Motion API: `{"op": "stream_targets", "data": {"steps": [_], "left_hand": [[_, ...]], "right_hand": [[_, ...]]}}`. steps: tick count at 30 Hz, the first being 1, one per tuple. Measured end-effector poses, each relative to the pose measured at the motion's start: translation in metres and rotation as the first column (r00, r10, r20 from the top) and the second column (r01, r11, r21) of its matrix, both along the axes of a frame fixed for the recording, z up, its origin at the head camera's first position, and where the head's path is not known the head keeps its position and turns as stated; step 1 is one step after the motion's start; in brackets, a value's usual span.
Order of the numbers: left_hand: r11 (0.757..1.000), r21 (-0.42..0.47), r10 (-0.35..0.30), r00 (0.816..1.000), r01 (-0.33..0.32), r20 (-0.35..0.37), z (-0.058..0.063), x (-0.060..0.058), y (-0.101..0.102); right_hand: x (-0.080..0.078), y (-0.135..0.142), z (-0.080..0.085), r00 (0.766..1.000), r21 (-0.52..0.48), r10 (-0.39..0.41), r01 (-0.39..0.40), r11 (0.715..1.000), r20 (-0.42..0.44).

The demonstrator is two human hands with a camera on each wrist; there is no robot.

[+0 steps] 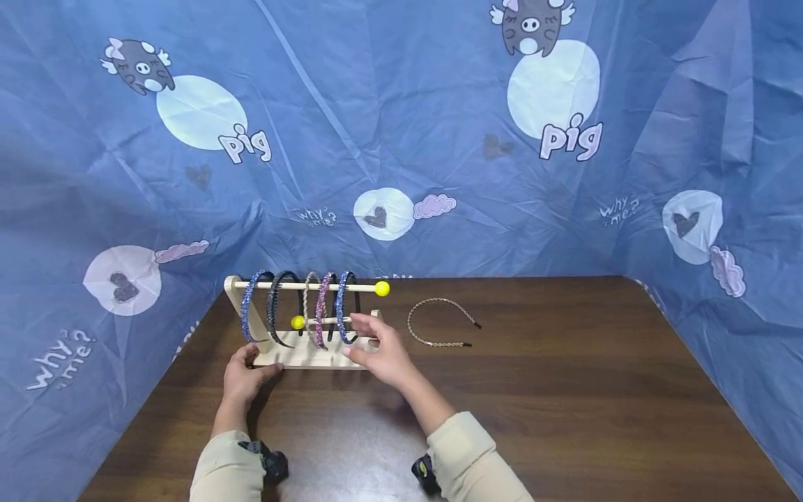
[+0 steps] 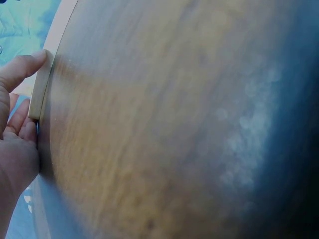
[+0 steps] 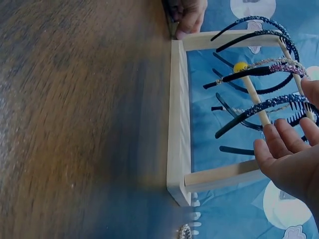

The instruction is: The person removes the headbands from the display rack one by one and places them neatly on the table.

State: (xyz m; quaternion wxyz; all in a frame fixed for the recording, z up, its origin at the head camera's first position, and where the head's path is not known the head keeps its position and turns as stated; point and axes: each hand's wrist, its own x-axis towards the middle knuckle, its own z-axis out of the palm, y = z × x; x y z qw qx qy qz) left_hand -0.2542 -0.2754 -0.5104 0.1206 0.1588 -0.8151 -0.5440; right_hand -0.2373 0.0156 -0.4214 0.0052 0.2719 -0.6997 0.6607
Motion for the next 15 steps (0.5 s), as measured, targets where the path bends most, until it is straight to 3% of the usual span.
{"op": "stream_targets", "data": {"steps": [7,15], "left_hand": [[1.0,-0.014,0.005,1.0,-0.005,0.004,-0.002,-0.001,-0.001],[1.0,-0.022,0.007,1.0,-0.006,0.017,-0.003,-0.001,0.001]], "right_hand": [[-0.001,-0.007,-0.002,1.0,0.014,0.019,-0.019,1.0,0.005],[0.002,-0.011,-0.001,0.999,0.045,-0.032,0.033,0.998,-0.022]]}}
